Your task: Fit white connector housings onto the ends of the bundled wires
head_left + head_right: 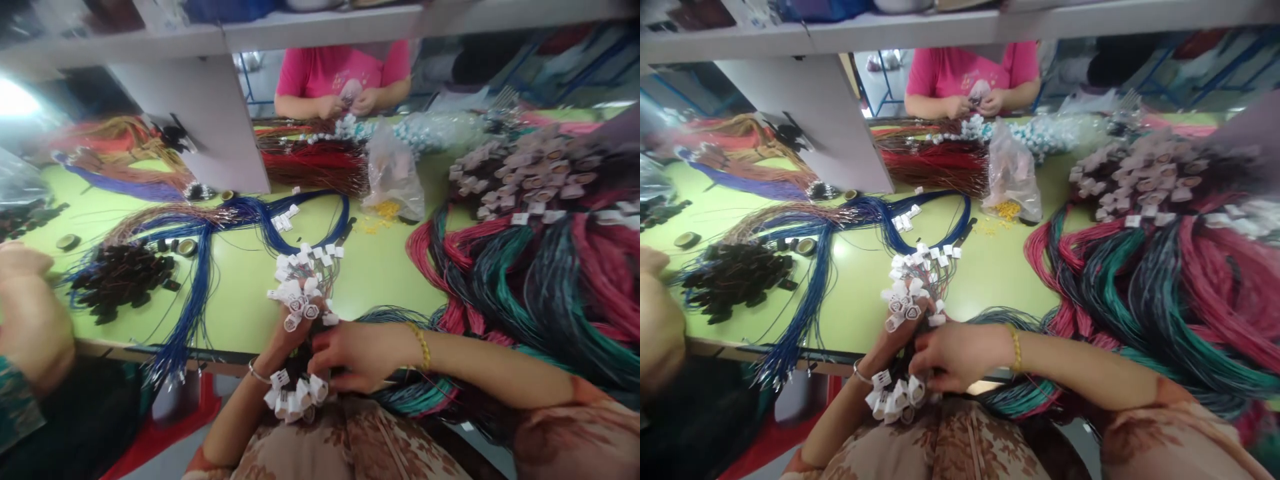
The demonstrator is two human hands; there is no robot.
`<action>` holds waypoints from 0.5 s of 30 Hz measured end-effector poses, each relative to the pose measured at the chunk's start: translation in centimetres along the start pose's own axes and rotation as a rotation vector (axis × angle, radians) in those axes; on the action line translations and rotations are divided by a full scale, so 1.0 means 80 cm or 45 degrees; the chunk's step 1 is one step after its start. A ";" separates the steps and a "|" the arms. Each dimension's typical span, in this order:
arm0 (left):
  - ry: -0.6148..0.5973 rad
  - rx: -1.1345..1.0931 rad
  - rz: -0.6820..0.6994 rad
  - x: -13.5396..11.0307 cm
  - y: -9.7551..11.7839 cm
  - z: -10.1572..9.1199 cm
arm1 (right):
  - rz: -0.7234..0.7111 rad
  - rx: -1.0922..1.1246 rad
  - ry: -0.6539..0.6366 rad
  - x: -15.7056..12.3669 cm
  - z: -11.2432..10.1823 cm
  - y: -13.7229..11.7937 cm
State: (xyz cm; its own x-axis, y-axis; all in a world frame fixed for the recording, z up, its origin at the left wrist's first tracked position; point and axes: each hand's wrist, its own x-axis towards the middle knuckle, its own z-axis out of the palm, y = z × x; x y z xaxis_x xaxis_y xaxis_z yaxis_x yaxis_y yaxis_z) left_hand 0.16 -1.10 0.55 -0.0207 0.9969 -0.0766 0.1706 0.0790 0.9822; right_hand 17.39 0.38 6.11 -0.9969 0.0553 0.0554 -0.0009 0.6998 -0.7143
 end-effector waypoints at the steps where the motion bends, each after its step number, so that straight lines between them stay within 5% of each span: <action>1: -0.002 0.038 0.057 0.001 0.000 0.000 | -0.004 0.125 0.069 -0.011 -0.016 0.009; 3: -0.074 0.034 0.115 0.002 0.000 0.001 | 0.137 0.254 0.261 -0.041 -0.054 0.038; 7: -0.215 -0.081 0.013 -0.003 -0.002 -0.003 | 0.978 -0.223 1.000 -0.101 -0.096 0.125; 10: -0.232 -0.065 -0.046 -0.008 -0.006 -0.006 | 1.287 -0.391 1.123 -0.121 -0.087 0.181; 15: -0.266 -0.234 -0.122 -0.010 -0.016 -0.005 | 1.350 -0.481 1.154 -0.119 -0.065 0.214</action>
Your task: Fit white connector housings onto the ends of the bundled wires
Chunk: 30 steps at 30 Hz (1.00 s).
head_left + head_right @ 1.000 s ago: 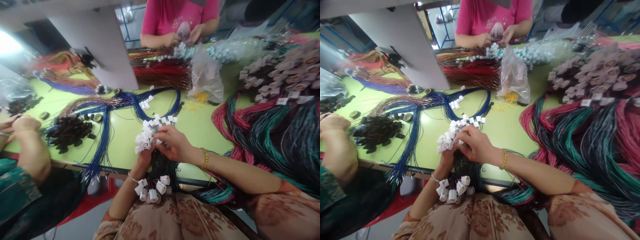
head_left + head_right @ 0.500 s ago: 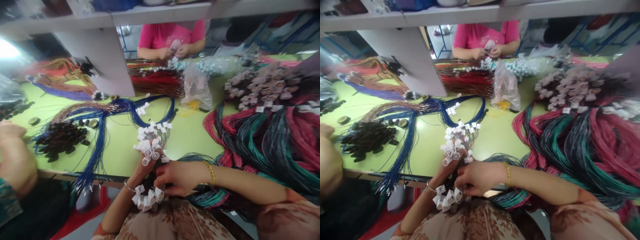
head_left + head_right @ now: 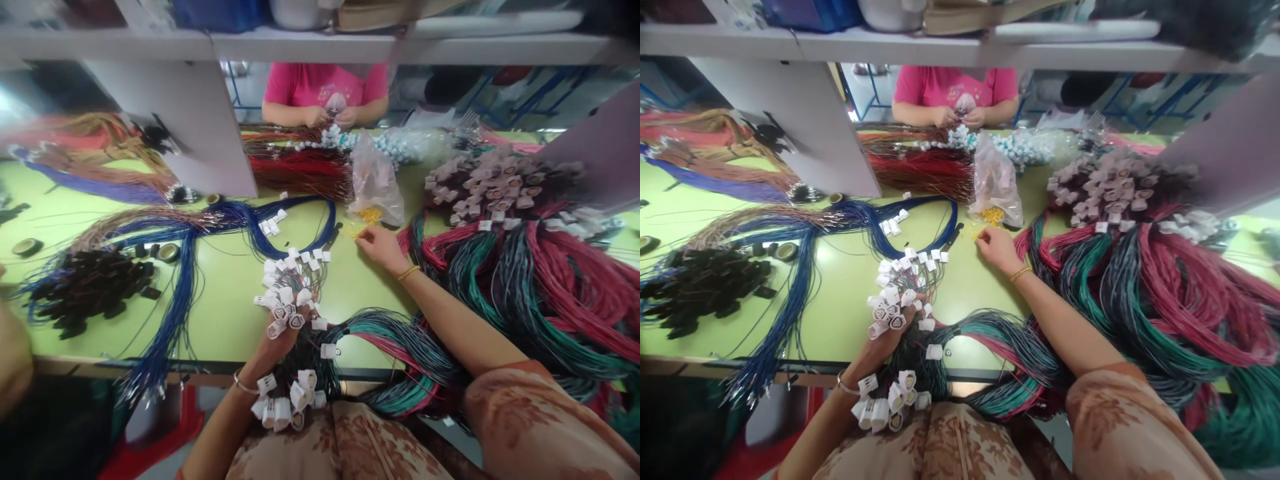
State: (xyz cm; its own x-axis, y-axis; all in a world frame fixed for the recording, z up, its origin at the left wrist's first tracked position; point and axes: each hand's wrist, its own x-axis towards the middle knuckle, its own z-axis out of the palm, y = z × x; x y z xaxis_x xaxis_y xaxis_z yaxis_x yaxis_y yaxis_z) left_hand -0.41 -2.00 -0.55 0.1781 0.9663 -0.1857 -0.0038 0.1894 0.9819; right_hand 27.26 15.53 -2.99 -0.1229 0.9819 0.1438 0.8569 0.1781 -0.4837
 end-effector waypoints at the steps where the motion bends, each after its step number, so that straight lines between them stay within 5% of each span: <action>1: 0.005 -0.027 -0.010 0.000 -0.001 0.000 | -0.010 -0.014 -0.001 0.000 0.002 0.000; 17: 0.097 -0.074 -0.010 -0.007 0.015 0.008 | -0.114 -0.094 0.012 -0.005 0.007 -0.005; 24: 0.118 0.074 0.031 -0.009 0.028 0.006 | 0.208 0.855 -0.025 -0.012 -0.007 -0.027; 30: 0.127 -0.005 0.014 -0.010 0.037 0.007 | 0.234 1.411 -0.342 -0.047 -0.017 -0.100</action>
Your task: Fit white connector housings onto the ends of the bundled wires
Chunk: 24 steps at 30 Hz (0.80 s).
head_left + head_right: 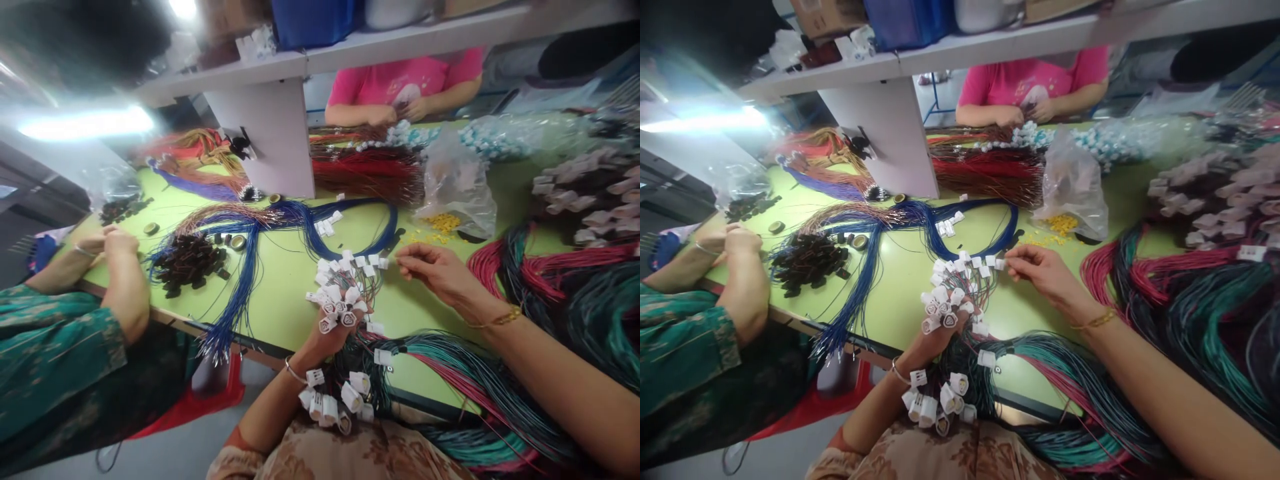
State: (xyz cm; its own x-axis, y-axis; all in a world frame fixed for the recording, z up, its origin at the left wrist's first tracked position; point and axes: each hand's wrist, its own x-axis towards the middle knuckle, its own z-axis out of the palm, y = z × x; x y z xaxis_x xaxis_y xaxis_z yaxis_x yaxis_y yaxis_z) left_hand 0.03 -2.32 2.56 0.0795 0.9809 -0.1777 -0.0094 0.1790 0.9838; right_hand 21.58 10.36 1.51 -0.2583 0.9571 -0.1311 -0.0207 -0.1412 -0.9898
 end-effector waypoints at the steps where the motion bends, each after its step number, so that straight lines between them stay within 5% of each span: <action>1: 0.010 -0.009 0.000 0.001 -0.002 -0.001 | 0.021 0.031 -0.085 -0.009 0.012 -0.005; 7: 0.032 -0.067 -0.063 0.005 -0.022 -0.007 | -0.039 -0.060 -0.487 -0.051 0.059 -0.019; 16: 0.057 -0.246 -0.021 0.011 -0.013 -0.001 | -0.874 -0.700 -0.343 -0.065 0.071 -0.011; 24: 0.072 -0.163 -0.051 0.011 -0.020 -0.003 | -0.951 -0.790 -0.304 -0.068 0.080 -0.006</action>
State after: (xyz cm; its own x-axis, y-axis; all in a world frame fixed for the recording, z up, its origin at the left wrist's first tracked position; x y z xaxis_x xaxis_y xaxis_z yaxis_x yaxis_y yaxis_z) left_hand -0.16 -1.75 0.84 0.0262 0.9749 -0.2211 -0.1346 0.2226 0.9656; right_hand 16.81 3.61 3.06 -0.5739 0.6608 0.4838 0.2334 0.6982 -0.6768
